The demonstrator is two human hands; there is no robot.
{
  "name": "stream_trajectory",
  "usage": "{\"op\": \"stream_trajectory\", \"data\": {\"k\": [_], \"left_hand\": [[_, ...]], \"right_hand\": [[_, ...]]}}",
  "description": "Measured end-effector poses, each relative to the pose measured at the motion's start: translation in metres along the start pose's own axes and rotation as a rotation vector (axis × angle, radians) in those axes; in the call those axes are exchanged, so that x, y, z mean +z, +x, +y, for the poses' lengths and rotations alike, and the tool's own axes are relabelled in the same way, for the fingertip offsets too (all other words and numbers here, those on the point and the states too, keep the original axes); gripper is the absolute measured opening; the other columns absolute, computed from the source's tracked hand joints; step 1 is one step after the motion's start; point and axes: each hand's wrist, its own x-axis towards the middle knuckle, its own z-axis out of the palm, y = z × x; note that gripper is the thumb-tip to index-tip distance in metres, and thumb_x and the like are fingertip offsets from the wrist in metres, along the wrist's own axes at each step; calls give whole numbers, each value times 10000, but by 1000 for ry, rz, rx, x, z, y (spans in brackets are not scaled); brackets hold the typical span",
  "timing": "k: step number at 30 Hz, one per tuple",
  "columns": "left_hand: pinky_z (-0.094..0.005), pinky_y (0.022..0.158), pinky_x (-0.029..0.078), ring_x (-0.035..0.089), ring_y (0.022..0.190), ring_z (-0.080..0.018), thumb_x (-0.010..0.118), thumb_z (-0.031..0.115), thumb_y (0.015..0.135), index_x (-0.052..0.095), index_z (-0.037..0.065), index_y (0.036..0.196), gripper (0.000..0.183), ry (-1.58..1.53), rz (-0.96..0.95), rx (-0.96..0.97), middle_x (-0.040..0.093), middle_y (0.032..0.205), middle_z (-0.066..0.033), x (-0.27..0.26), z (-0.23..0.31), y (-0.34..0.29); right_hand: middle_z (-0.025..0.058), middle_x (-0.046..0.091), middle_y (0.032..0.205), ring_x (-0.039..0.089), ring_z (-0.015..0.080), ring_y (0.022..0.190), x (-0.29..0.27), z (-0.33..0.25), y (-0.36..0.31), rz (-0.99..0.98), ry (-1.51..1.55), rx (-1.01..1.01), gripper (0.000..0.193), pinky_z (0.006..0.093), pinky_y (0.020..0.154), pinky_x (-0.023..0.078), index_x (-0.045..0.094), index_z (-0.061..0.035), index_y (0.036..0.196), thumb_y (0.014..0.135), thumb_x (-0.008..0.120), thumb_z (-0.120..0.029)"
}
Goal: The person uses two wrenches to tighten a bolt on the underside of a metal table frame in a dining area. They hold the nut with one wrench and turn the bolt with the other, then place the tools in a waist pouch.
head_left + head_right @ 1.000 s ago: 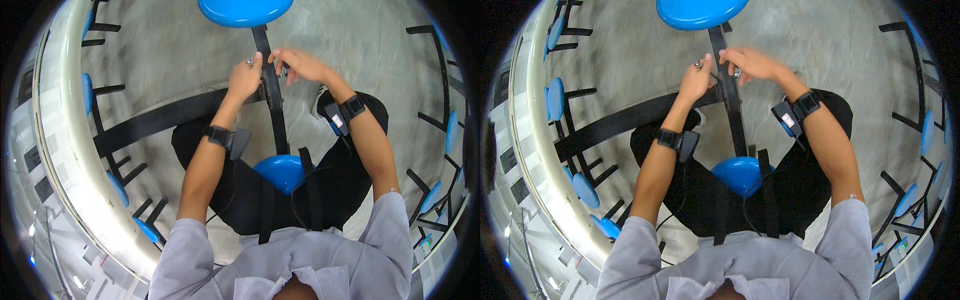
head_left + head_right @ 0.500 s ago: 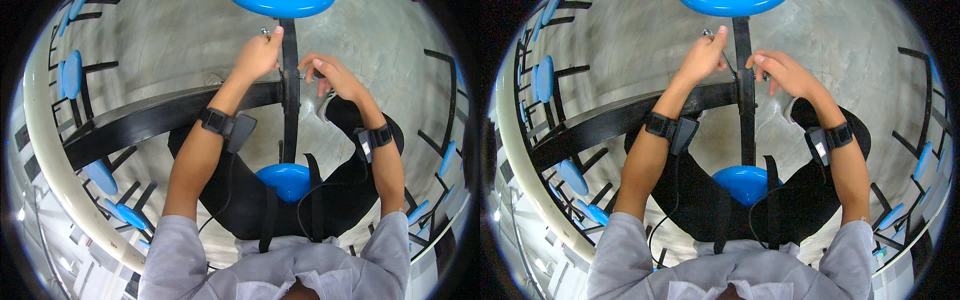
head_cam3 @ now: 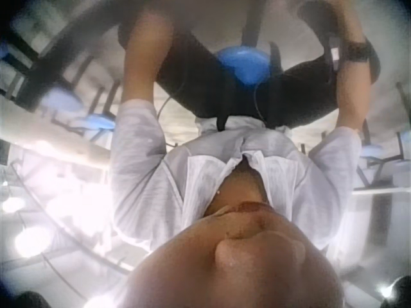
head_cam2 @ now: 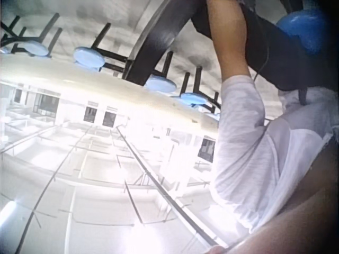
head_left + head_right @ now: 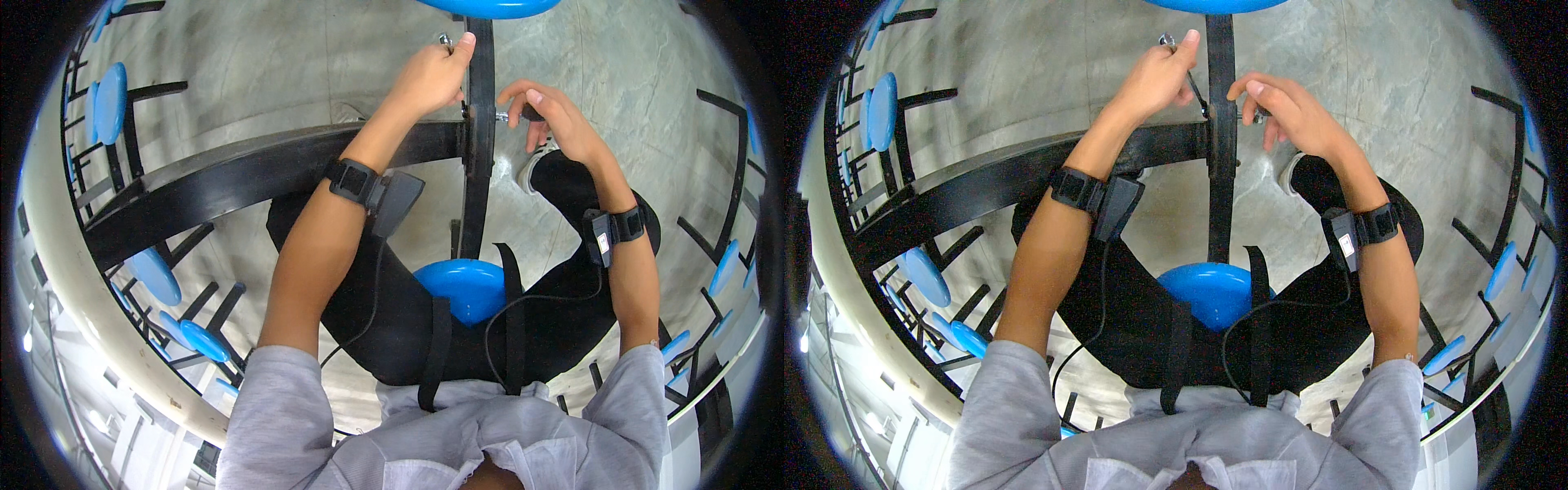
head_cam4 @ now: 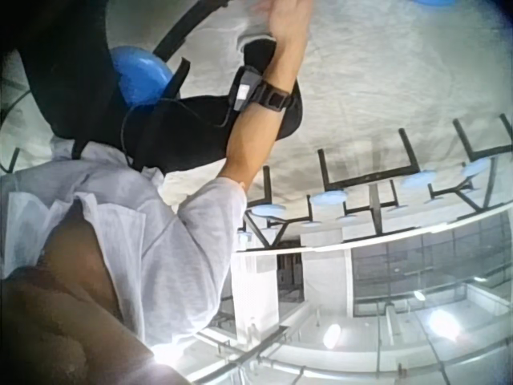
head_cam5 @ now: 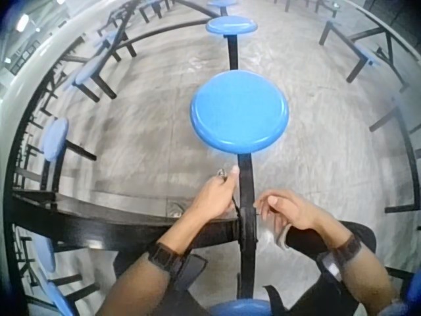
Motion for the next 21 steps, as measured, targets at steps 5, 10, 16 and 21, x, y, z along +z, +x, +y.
{"op": "stream_trajectory", "data": {"k": [5,10,16,21], "left_hand": [[-319,515,484,648,539,-210,353,547,915,554,-12,714,628,-56,4,31,538,533,-93,6,-9,10],[-274,541,508,630,561,-195,442,599,864,545,-102,929,712,-156,-15,7,596,731,-142,13,-9,19],[-312,520,511,637,518,-212,441,538,883,596,-26,773,596,-104,60,4,573,573,-98,22,-6,21],[-306,520,500,622,498,-198,454,539,881,602,-25,767,594,-156,61,40,569,579,-80,27,-12,26]], "right_hand": [[31,561,741,561,124,507,1,0,3,-15,3,-14,505,215,442,399,587,-80,1043,888,362,-505],[34,561,738,559,129,502,0,2,1,-16,18,-22,508,217,436,403,584,-77,1046,889,364,-507],[38,567,744,568,142,488,-2,5,5,-29,21,-45,502,218,434,400,581,-78,1046,891,362,-502],[38,570,755,552,131,505,1,6,4,-3,28,-28,467,220,452,399,594,-78,1014,896,373,-472]]}}
